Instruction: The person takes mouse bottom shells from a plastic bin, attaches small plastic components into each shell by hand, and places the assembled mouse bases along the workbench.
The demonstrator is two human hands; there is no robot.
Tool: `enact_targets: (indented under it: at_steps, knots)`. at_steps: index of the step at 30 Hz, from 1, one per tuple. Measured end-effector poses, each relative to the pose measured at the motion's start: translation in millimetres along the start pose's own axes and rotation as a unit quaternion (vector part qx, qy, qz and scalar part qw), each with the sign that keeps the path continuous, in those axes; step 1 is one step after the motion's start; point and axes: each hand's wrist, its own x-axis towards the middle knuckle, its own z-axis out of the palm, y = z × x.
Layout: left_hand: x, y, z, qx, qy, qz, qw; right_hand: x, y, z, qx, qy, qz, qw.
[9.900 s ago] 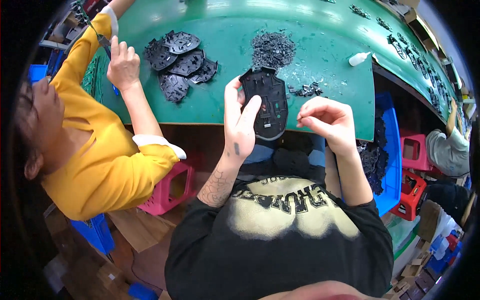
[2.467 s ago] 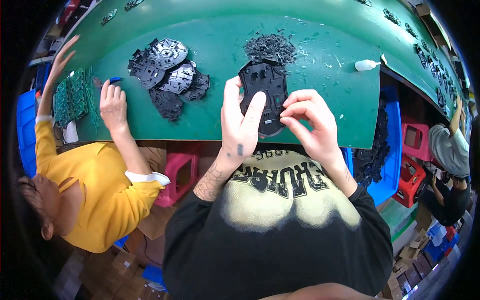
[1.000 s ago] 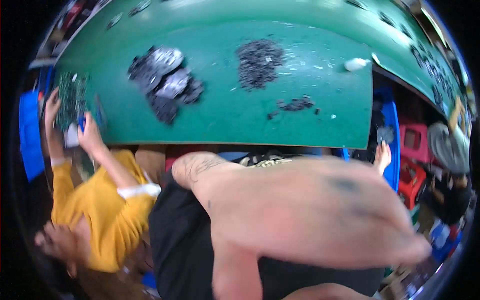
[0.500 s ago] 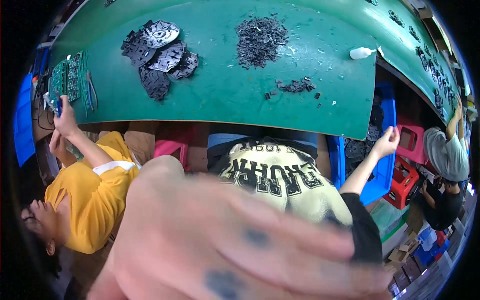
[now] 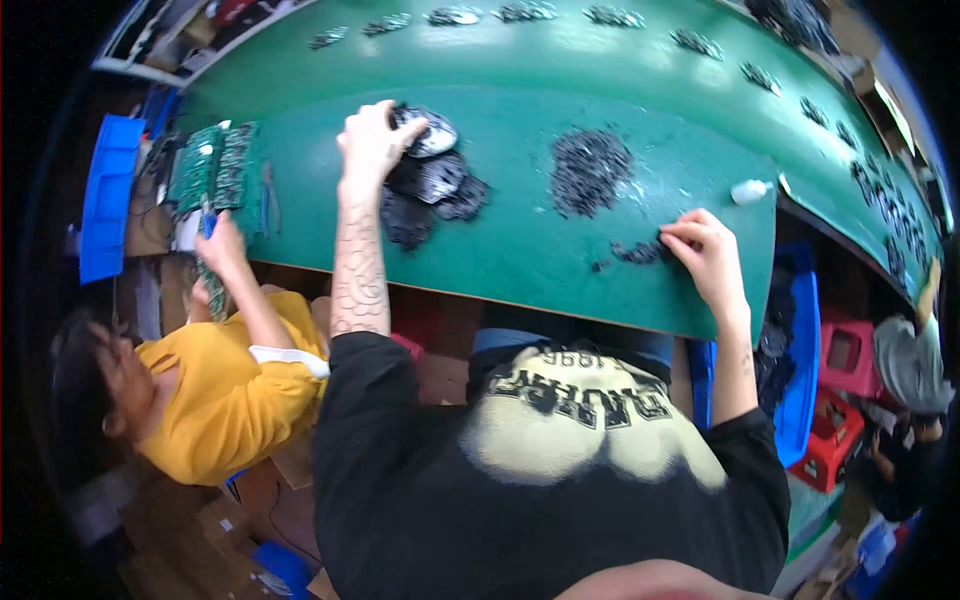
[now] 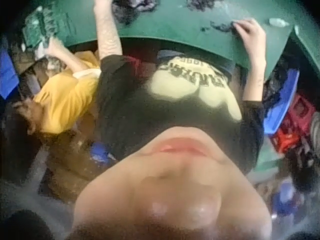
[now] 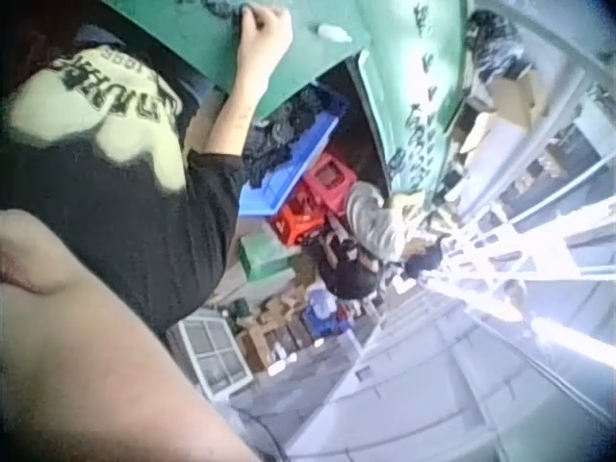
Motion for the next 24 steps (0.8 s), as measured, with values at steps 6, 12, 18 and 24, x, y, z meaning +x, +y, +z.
enact_targets:
  at_steps: [6,12,18,24]
  knots:
    - [-8,-15,-1,-0.071,0.069,0.013,0.995,8,-12,1,-0.101,-0.022,-0.042,0.994]
    - [-37,44,-26,-0.356,0.152,0.077,0.919,38,-68,28,0.310,0.057,-0.052,0.948]
    - [-87,123,-51,-0.418,0.090,0.163,0.889,61,-106,57,0.406,0.039,-0.105,0.907]
    - [-92,135,-52,-0.423,0.087,0.211,0.877,55,-103,45,0.384,0.085,-0.048,0.918]
